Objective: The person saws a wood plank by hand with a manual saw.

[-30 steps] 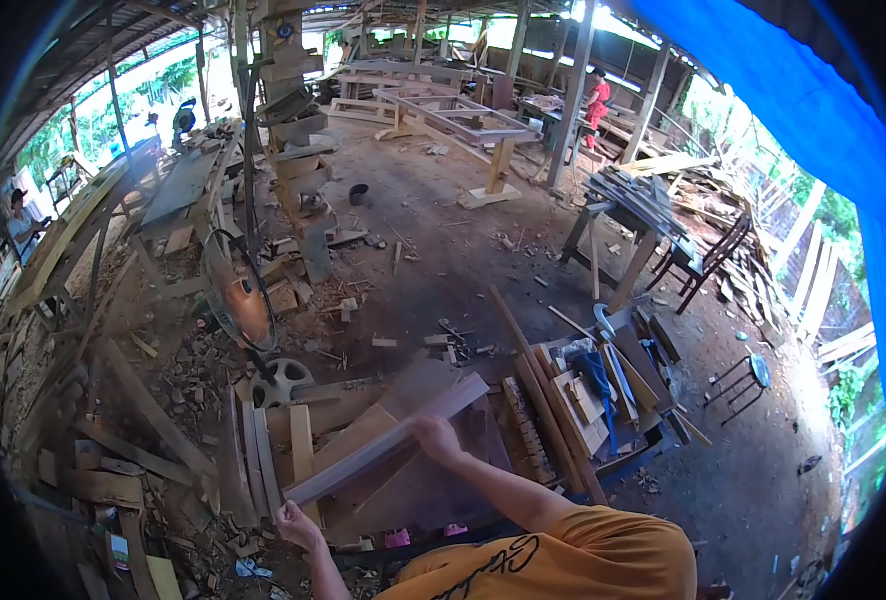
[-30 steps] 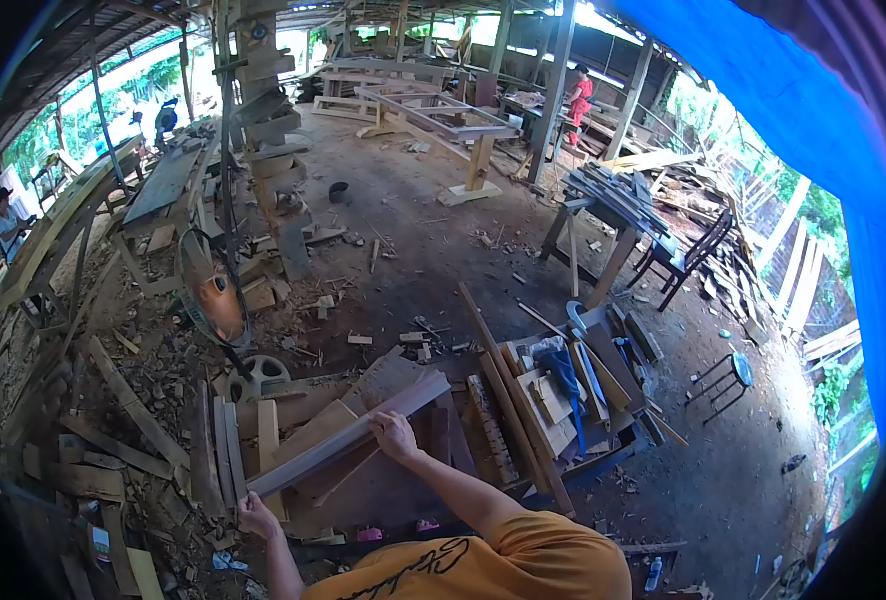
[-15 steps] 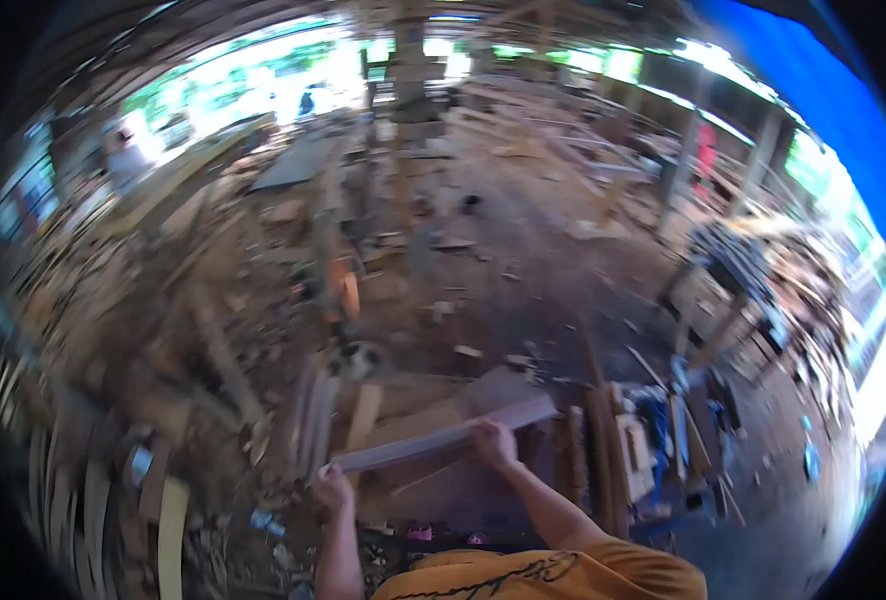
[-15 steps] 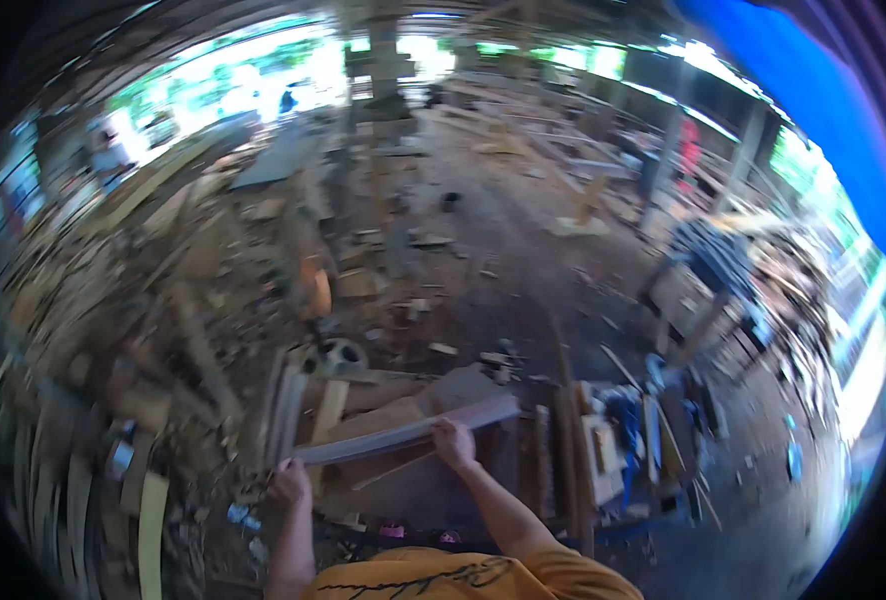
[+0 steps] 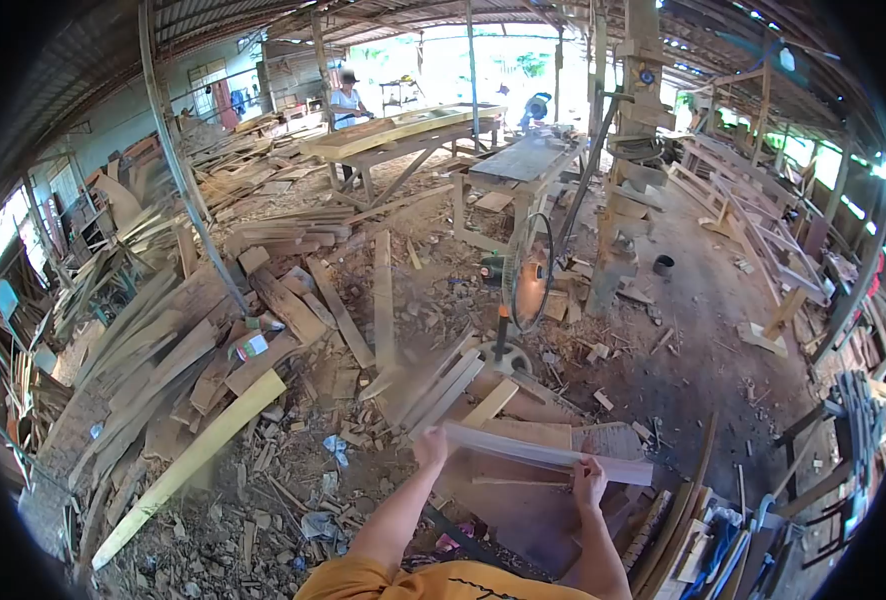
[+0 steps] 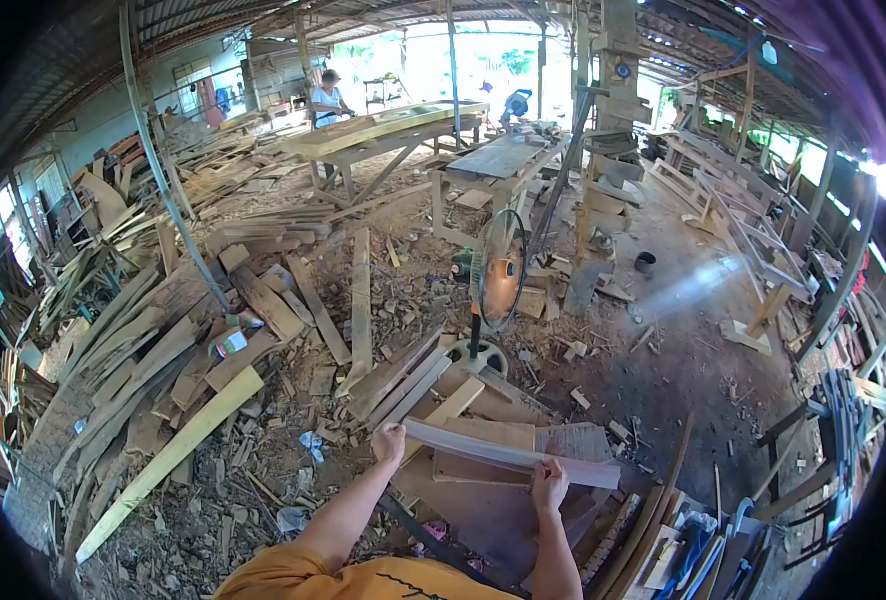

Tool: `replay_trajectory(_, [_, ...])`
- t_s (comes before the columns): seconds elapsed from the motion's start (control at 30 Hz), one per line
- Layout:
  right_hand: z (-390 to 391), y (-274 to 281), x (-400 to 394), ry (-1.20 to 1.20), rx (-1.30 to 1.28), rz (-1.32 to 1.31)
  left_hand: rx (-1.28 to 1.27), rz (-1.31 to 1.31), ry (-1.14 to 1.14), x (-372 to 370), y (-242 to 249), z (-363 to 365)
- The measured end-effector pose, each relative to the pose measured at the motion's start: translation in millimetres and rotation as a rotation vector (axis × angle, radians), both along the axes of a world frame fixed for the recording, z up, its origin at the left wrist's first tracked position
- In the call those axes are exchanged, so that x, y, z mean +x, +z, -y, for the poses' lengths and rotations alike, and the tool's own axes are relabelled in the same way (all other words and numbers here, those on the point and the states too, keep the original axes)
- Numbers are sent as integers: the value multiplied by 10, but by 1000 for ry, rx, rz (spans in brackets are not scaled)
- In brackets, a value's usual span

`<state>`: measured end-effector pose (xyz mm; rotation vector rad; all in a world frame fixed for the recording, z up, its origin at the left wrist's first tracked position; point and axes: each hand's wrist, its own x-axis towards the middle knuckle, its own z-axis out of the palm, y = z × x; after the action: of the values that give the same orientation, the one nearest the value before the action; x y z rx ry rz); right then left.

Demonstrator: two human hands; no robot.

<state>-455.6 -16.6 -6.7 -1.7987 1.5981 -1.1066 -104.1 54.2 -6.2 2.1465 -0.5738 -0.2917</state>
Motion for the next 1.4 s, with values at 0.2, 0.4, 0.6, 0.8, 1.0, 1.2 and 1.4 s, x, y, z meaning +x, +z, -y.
replay_trajectory(0.2, [21,11,-44,21,47,30,-43,145,-68,39,-169,52])
replay_trajectory(0.4, [13,119,8,-6,34,23,-63,84,-85,37,-51,15])
replay_trajectory(0.6, [26,111,-30,34,-20,-80,-69,23,-65,-89,255,-129])
replay_trajectory(0.8, [15,156,-3,-8,185,-70,-370,-176,17,-153,-68,-163])
replay_trajectory(1.0, [102,72,-154,4,384,96,-443,-421,-4,-252,-145,-231])
replay_trajectory(1.2, [105,208,-139,-21,556,258,-406,-593,-25,-365,-137,-364])
replay_trajectory(1.4, [45,304,-23,-127,549,164,-390,-382,-29,-380,-13,-585])
